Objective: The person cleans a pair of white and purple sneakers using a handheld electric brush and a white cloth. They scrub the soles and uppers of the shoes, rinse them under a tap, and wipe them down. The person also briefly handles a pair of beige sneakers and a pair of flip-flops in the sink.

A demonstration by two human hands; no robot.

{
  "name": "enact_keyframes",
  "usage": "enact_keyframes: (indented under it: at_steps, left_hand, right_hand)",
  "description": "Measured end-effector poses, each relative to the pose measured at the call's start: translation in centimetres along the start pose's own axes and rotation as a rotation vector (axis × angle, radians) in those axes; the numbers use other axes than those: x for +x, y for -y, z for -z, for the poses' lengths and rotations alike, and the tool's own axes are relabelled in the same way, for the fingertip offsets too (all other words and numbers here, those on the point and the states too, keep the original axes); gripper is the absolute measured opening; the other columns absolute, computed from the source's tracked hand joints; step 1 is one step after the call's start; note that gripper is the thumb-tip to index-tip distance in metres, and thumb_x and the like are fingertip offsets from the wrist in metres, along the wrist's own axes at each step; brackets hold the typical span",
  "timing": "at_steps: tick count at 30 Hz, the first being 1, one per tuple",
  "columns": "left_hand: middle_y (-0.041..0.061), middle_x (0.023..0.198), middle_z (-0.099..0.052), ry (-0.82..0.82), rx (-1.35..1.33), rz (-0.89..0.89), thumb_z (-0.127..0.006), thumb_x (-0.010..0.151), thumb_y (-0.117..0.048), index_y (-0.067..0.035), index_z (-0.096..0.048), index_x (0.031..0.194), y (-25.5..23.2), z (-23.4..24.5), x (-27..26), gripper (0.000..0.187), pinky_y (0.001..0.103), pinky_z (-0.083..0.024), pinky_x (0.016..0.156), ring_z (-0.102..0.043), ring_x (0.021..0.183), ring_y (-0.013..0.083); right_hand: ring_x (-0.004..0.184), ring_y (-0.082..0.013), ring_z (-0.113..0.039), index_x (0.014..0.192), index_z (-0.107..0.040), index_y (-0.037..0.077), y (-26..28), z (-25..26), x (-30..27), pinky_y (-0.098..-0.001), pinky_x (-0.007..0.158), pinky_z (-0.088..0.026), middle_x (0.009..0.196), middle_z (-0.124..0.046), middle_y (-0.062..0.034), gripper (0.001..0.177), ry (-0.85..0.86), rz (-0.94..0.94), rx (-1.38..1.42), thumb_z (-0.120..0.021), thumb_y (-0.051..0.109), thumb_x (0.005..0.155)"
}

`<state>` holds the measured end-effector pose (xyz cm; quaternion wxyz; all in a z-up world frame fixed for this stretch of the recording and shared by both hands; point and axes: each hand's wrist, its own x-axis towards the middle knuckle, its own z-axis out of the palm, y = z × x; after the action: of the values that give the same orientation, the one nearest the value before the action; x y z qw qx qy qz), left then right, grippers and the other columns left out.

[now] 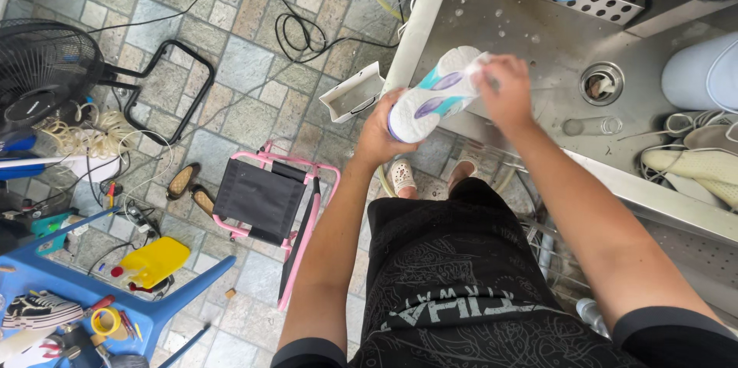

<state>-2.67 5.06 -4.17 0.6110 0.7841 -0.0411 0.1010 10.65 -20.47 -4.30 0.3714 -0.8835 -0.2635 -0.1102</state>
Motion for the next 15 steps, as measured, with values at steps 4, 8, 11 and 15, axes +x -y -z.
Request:
enact_keyframes:
  at_steps: [4, 8, 11, 15]
  left_hand:
    - [0.015, 0.150, -0.055, 0.037, 0.032, 0.064, -0.095, 0.056, -0.015, -0.008, -0.051, 0.144, -0.1, 0.0, -0.8, 0.099, 0.040, -0.045, 0.116, -0.055, 0.140, 0.0321]
    - [0.015, 0.151, -0.053, 0.042, 0.004, 0.023, -0.094, 0.055, -0.013, -0.008, -0.048, 0.145, 0.5, 0.0, -0.4, 0.101, 0.040, -0.043, 0.118, -0.054, 0.141, 0.0334]
    - [0.015, 0.152, -0.053, 0.032, -0.021, 0.020, -0.094, 0.055, -0.012, -0.010, -0.048, 0.148, 0.3, -0.2, -0.8, 0.104, 0.040, -0.044, 0.118, -0.054, 0.143, 0.0331]
    - [0.013, 0.151, -0.054, 0.049, 0.113, 0.037, -0.095, 0.056, -0.014, -0.012, -0.048, 0.147, -0.1, -0.1, -0.7, 0.103, 0.038, -0.048, 0.115, -0.057, 0.139, 0.0323]
  right_hand:
    - [0.106, -0.0305, -0.065, 0.104, -0.073, 0.007, -0.4, -1.2, 0.1, -0.0427, 0.095, -0.050, 0.111, -0.071, -0.0104, 0.011, -0.047, -0.158, 0.046, -0.078, 0.016, 0.099]
    - [0.106, -0.0346, -0.061, 0.108, -0.074, 0.005, 7.3, -1.2, -2.8, -0.0449, 0.092, -0.050, 0.111, -0.064, -0.0138, 0.021, 0.043, 0.111, 0.136, -0.079, 0.013, 0.089]
    - [0.103, -0.0336, -0.059, 0.111, -0.075, 0.005, 7.9, 0.1, -1.8, -0.0423, 0.088, -0.050, 0.109, -0.064, -0.0132, 0.023, 0.093, 0.078, 0.101, -0.078, 0.012, 0.090]
    - [0.105, -0.0332, -0.056, 0.108, -0.075, 0.006, 6.0, 0.9, -0.3, -0.0426, 0.090, -0.048, 0.105, -0.062, -0.0130, 0.018, 0.002, -0.023, -0.070, -0.079, 0.011, 0.091]
